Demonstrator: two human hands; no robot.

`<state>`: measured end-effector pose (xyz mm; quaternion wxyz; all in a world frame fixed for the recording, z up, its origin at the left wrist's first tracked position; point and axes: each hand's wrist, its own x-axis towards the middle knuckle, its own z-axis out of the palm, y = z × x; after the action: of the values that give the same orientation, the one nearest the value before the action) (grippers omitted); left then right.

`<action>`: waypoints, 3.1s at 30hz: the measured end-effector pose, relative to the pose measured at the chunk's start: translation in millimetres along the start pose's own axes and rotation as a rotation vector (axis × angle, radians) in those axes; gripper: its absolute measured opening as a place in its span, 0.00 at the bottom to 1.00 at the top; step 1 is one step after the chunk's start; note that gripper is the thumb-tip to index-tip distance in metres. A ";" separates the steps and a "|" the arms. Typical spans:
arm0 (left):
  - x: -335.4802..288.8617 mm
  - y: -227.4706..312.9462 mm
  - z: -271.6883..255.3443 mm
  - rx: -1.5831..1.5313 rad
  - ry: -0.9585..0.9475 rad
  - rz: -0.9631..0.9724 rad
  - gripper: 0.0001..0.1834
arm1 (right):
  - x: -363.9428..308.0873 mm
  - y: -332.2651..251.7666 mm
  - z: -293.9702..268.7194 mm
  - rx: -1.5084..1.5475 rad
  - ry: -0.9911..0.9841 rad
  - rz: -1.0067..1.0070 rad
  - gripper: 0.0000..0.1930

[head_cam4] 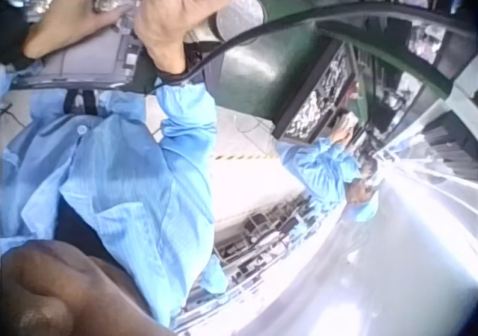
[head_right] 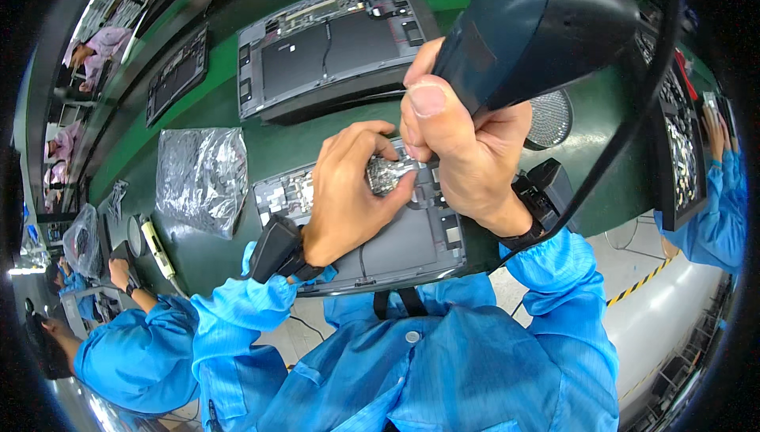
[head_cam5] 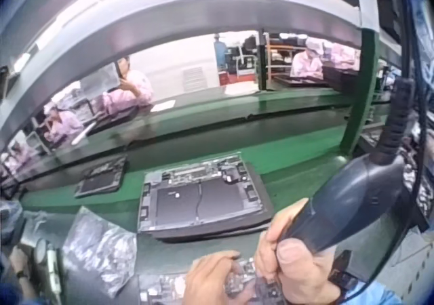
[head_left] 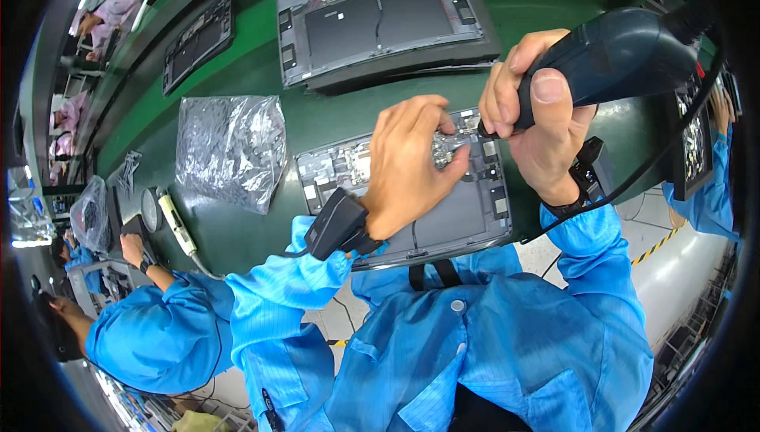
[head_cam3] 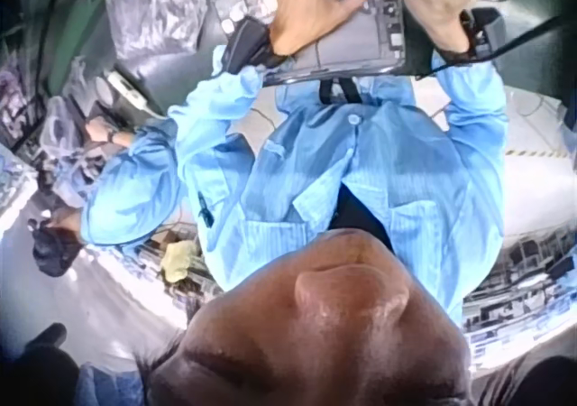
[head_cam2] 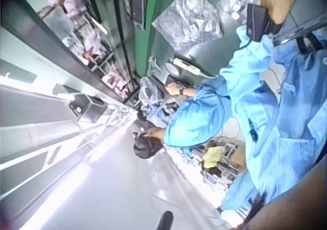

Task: Assembling internal electronic components and screwing them into place on a tablet device on a factory assembly line.

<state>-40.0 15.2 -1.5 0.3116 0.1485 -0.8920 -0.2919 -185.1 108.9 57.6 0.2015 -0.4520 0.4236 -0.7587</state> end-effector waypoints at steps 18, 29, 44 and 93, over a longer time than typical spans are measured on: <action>-4.8 1.4 9.1 -0.100 0.057 -0.141 0.18 | -8.7 19.7 8.2 0.135 0.068 0.045 0.14; -6.2 -1.5 9.6 -0.118 0.041 -0.136 0.18 | -13.6 24.0 12.9 0.115 0.067 0.048 0.11; 5.4 11.4 -14.7 0.058 0.223 0.084 0.19 | 8.6 3.1 -0.7 0.031 0.027 -0.075 0.16; -10.4 -21.4 -12.6 0.017 0.270 -0.064 0.04 | 9.7 15.5 0.5 -0.798 -0.609 0.110 0.07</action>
<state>-22.2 -2.4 -11.5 0.4182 0.2174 -0.8392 -0.2712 -190.8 93.3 49.9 0.1672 -0.6715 0.6260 -0.3596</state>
